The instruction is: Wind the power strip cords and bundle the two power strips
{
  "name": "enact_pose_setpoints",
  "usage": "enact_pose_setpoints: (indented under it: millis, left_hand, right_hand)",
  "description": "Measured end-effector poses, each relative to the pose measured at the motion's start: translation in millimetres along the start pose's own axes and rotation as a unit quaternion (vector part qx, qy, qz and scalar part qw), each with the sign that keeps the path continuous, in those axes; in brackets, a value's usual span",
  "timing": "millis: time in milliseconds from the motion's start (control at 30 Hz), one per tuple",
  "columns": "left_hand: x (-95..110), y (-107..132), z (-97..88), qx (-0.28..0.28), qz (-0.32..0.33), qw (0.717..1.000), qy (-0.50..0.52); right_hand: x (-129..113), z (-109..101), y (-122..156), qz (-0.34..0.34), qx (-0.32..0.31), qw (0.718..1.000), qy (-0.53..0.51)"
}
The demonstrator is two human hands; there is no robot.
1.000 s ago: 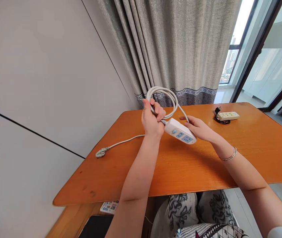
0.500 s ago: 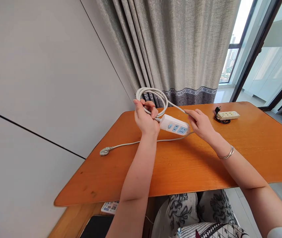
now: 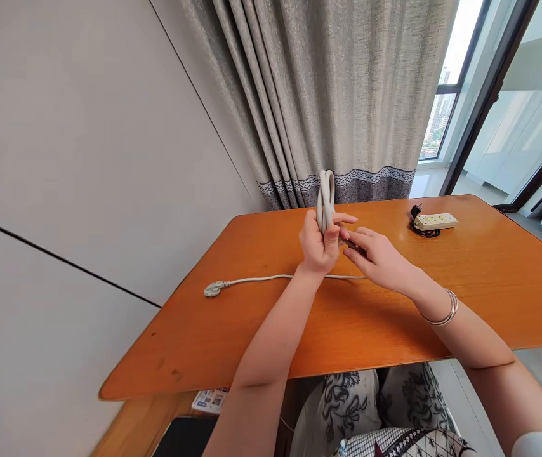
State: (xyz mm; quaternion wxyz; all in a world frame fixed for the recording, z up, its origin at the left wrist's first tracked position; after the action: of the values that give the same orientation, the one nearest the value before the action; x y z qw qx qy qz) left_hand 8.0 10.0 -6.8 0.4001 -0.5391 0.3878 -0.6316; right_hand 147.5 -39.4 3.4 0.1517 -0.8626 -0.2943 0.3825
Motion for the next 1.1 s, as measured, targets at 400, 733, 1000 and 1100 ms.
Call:
enact_pose_setpoints:
  millis: [400, 733, 1000, 1100]
  left_hand:
    - [-6, 2, -14.5, -0.074, -0.041, 0.991, -0.1]
    - [-15, -6, -12.7, -0.057, -0.122, 0.986, -0.101]
    - [-23, -23, -30.7, 0.067, -0.2, 0.976, -0.06]
    - [-25, -24, -28.9, 0.005, -0.246, 0.968, -0.04]
  right_hand:
    - [-6, 3, 3, 0.094, -0.076, 0.948, -0.295]
    - [-3, 4, 8, 0.109, -0.097, 0.967, -0.208]
    - [6, -12, 2, 0.072, -0.191, 0.979, 0.001]
    - [5, -20, 0, 0.012, -0.065, 0.997, 0.041]
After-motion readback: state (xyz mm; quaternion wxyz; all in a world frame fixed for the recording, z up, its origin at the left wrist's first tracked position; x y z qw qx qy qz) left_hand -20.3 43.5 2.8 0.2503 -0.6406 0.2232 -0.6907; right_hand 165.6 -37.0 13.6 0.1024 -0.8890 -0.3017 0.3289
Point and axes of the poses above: each hand's wrist, its own y-axis away from the middle knuckle, its own z-axis out of the palm, x = y × z, the point moved 1 cm from there along -y, towards the middle knuckle, and after that the axes turned 5 degrees about z, right-handed, at the moved point
